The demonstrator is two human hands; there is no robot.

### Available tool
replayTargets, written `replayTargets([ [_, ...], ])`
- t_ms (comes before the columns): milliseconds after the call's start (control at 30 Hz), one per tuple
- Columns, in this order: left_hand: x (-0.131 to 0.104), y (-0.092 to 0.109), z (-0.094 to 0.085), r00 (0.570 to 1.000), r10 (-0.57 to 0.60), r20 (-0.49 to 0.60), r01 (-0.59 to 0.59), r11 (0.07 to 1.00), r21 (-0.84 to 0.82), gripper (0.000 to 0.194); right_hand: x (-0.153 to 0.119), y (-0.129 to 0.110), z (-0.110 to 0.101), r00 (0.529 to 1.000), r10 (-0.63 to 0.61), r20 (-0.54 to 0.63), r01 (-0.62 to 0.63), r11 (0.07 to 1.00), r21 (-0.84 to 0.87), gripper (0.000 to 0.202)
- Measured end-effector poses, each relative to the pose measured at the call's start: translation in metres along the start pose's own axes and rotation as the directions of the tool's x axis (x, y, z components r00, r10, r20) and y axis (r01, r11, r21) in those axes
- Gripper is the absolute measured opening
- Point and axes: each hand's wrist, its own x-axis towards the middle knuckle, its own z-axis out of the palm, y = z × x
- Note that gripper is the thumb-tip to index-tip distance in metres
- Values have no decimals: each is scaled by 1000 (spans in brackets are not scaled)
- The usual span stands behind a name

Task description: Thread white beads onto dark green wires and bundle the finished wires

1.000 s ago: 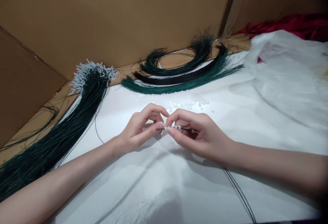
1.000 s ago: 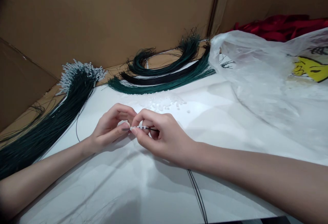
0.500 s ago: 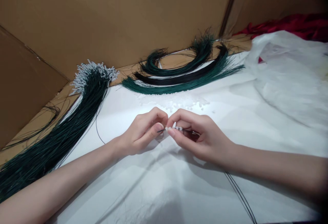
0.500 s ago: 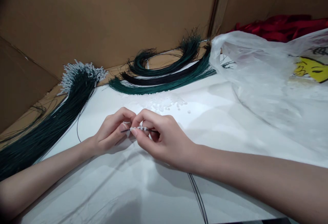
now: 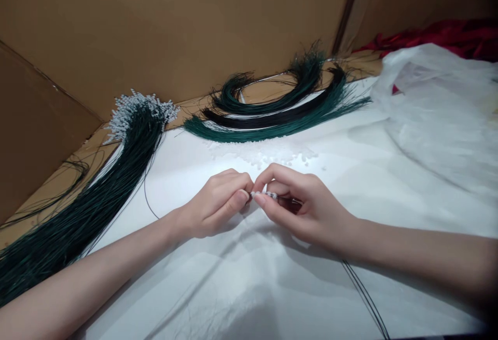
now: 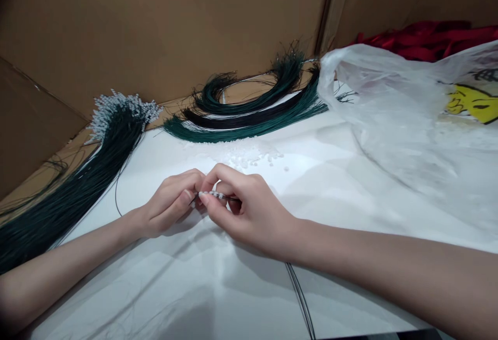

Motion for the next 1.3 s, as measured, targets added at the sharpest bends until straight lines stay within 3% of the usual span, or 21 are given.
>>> replayTargets([
  [200,1,-3,1,998,55,11,-56,996,76,35,-1,2,2,1000,-1,28,0,999,33,7],
  [533,1,-5,3,998,33,60,-38,995,90,46,-2,4,2,998,-7,68,6,1000,20,7],
  [1300,0,-6,3,999,47,16,-49,996,80,42,-2,2,-1,987,55,151,-56,998,2,4],
])
